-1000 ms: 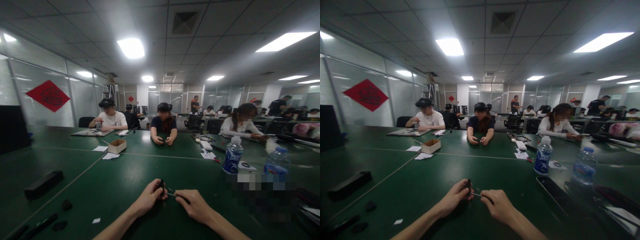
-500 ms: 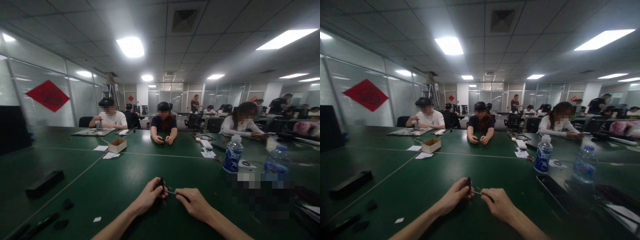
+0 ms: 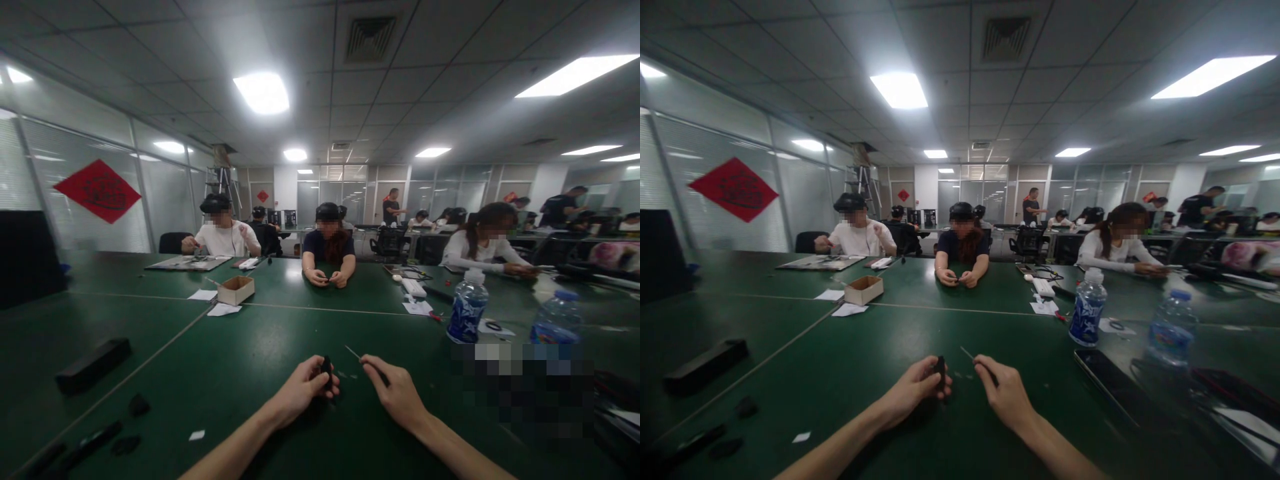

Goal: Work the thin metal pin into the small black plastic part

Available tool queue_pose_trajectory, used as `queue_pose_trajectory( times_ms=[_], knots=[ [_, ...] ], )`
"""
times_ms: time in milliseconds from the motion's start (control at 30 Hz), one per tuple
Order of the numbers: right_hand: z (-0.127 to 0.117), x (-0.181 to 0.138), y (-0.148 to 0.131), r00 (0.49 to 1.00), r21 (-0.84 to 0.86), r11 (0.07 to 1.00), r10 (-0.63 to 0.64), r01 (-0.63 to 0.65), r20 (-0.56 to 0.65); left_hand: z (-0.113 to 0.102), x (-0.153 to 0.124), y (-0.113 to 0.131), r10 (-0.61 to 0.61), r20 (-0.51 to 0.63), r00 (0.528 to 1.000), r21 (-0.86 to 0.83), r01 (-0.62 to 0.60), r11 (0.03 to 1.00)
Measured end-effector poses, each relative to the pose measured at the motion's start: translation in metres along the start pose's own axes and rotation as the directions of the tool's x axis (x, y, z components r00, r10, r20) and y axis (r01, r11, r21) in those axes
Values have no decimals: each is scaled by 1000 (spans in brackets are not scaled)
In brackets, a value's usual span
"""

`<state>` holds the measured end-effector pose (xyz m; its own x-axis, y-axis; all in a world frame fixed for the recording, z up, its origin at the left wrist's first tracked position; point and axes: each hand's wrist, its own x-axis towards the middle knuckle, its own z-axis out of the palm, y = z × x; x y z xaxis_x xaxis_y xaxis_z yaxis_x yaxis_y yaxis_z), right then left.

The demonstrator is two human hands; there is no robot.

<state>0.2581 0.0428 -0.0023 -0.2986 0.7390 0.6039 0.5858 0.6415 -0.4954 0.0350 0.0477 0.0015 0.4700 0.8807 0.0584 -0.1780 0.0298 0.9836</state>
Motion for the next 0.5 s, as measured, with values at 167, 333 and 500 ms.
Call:
queue_pose_trajectory(
  times_ms=[167,333,500],
  knots=[
    [-3,1,-5,986,16,998,-65,63,156,-2,2,-4,16,-45,999,-146,-22,989],
    [-4,-1,-14,953,10,993,-118,120,280,-4,2,-2,56,-92,994,-208,-74,975],
    [-4,-1,-10,949,-1,992,-118,124,292,-5,4,-4,40,-124,992,-186,-63,981]
  ],
)
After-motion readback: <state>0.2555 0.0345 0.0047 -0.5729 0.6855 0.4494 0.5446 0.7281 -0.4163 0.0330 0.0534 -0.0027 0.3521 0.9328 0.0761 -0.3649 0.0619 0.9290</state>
